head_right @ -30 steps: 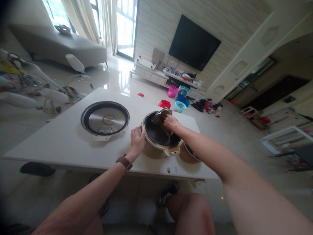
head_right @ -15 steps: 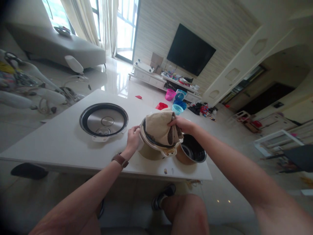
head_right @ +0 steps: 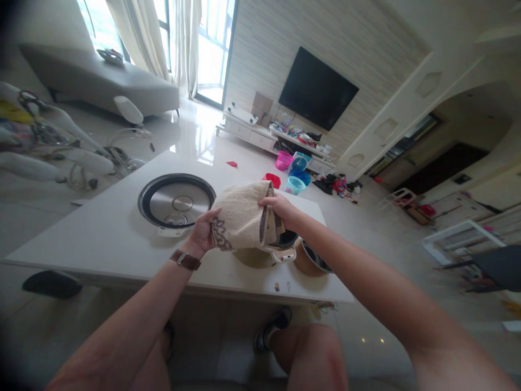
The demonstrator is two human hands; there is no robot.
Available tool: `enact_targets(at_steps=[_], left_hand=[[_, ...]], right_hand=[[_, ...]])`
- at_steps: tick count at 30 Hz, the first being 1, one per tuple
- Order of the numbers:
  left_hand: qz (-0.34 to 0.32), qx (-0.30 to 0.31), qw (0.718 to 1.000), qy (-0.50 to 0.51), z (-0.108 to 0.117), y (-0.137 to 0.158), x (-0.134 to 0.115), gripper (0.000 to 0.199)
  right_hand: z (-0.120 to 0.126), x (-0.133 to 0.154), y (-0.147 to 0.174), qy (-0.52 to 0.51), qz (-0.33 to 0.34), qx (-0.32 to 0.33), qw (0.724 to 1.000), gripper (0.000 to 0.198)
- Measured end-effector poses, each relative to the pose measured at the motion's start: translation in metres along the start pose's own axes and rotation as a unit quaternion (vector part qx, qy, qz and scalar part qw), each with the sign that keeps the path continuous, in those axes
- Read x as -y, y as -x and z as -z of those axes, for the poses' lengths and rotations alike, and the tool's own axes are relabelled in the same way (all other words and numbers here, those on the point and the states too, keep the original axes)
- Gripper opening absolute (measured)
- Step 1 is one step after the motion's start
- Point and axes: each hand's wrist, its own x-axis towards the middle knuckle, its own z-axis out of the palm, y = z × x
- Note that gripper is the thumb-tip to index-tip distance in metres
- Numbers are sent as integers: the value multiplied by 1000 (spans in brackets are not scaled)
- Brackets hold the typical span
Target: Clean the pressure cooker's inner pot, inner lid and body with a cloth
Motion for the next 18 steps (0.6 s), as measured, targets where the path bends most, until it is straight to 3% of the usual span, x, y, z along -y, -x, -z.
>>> enact_targets(at_steps=[3, 7, 10, 13, 18], left_hand=[[6, -31, 999, 33, -5, 2, -1, 45], [-32, -46, 997, 58, -7, 6, -4, 46], [-38, -41, 997, 49, -6, 9, -3, 47], [-28, -30, 998, 39, -4, 12, -1, 48], [-17, -25, 999, 43, -5, 11, 1, 50]], right_hand=[[-8, -4, -1, -95, -62, -60, 992, 52], [-7, -7, 3, -127, -13, -68, 989, 62], [-5, -8, 10, -47, 52, -32, 997, 49], [-5, -11, 14, 31, 72, 4, 997, 38], [-8, -20, 10, 40, 92, -52, 994, 20]])
